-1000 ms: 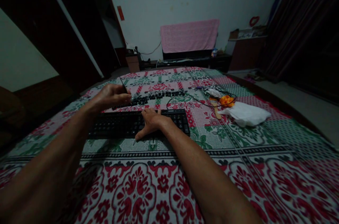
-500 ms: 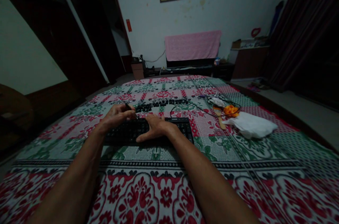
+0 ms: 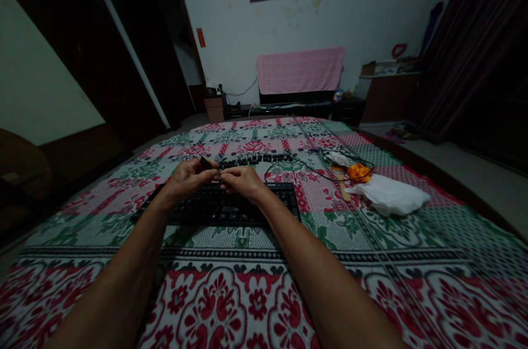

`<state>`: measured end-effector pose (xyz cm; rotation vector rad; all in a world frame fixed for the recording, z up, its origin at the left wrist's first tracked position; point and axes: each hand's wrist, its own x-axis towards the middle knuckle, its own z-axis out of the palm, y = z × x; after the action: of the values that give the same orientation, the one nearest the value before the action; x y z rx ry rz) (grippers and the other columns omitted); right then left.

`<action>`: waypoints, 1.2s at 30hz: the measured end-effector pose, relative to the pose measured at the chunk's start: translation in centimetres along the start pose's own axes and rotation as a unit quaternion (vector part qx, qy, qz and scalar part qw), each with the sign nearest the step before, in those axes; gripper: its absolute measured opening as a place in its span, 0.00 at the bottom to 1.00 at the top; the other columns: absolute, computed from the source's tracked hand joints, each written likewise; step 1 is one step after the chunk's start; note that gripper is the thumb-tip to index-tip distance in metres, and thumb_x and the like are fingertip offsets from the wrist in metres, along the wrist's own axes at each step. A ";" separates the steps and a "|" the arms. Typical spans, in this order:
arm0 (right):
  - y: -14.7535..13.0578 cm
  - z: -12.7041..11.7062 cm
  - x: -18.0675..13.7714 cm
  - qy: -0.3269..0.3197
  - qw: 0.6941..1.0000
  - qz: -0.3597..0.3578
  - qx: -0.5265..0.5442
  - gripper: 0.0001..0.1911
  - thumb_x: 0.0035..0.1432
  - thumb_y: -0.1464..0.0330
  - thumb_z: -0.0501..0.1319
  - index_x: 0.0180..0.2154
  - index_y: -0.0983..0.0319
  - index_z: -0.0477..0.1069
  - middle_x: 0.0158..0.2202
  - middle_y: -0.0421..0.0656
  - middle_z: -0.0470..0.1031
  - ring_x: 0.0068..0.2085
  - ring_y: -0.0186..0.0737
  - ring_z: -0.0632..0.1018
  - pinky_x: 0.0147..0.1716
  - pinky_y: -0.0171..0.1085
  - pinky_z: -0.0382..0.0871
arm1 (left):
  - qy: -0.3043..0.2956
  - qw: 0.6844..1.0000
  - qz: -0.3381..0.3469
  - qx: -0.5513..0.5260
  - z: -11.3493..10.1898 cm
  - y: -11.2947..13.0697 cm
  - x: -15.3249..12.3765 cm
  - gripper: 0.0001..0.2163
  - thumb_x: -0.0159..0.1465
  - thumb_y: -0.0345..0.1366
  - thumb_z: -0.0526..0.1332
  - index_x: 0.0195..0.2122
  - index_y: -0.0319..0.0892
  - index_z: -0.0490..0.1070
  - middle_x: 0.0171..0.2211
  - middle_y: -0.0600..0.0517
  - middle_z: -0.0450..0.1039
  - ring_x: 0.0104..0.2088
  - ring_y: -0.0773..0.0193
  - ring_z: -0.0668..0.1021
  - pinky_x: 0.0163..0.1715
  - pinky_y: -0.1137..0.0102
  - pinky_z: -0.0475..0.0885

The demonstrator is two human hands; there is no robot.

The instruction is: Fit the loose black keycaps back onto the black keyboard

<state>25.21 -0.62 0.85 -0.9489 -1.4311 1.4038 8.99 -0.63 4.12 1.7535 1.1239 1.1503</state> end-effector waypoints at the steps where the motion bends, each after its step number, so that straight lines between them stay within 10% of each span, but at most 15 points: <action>1: -0.1 0.0 0.0 0.008 0.999 0.016 0.031 0.08 0.50 0.69 0.62 0.34 0.64 0.74 0.27 0.40 0.75 0.28 0.29 0.75 0.27 0.29 0.69 | 0.005 1.000 0.001 -0.002 0.1 0.1 0.0 0.15 0.47 0.40 0.64 0.32 0.37 0.70 0.27 0.51 0.74 0.28 0.64 0.76 0.31 0.70 0.70; 12: -0.1 0.1 0.0 0.070 0.991 0.072 0.083 0.07 0.45 0.77 0.63 0.30 0.65 0.71 0.22 0.38 0.73 0.26 0.29 0.75 0.29 0.31 0.72 | 0.084 0.972 0.056 0.210 -0.6 -1.8 0.6 0.09 0.51 0.37 0.57 0.30 0.40 0.72 0.27 0.51 0.75 0.29 0.63 0.75 0.33 0.72 0.68; 22: 0.7 -1.6 2.1 0.104 0.991 0.046 -0.067 0.15 0.44 0.75 0.63 0.38 0.65 0.73 0.28 0.40 0.76 0.26 0.29 0.74 0.32 0.32 0.71 | 0.094 0.978 0.027 0.182 -2.0 -4.1 1.3 0.12 0.52 0.39 0.57 0.34 0.39 0.72 0.26 0.52 0.74 0.27 0.65 0.74 0.29 0.73 0.67; 29: 1.4 -2.6 7.3 0.131 0.876 0.024 -0.464 0.14 0.44 0.75 0.61 0.36 0.60 0.76 0.37 0.39 0.78 0.39 0.36 0.77 0.42 0.31 0.67 | 0.115 0.977 0.011 0.181 -2.5 -4.1 1.3 0.12 0.51 0.38 0.57 0.35 0.39 0.72 0.27 0.51 0.75 0.29 0.63 0.75 0.31 0.72 0.68; 36: 2.4 -3.3 9.3 0.096 0.804 0.010 -0.587 0.15 0.45 0.74 0.60 0.38 0.60 0.77 0.38 0.40 0.79 0.42 0.37 0.76 0.44 0.29 0.65 | 0.118 0.972 0.009 0.203 -2.3 -4.0 1.2 0.11 0.51 0.38 0.57 0.34 0.41 0.73 0.26 0.51 0.74 0.28 0.63 0.75 0.31 0.71 0.68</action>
<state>25.34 9.39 -0.89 -1.7752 -2.1173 0.2384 6.05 2.06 1.57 1.9676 1.5783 1.2268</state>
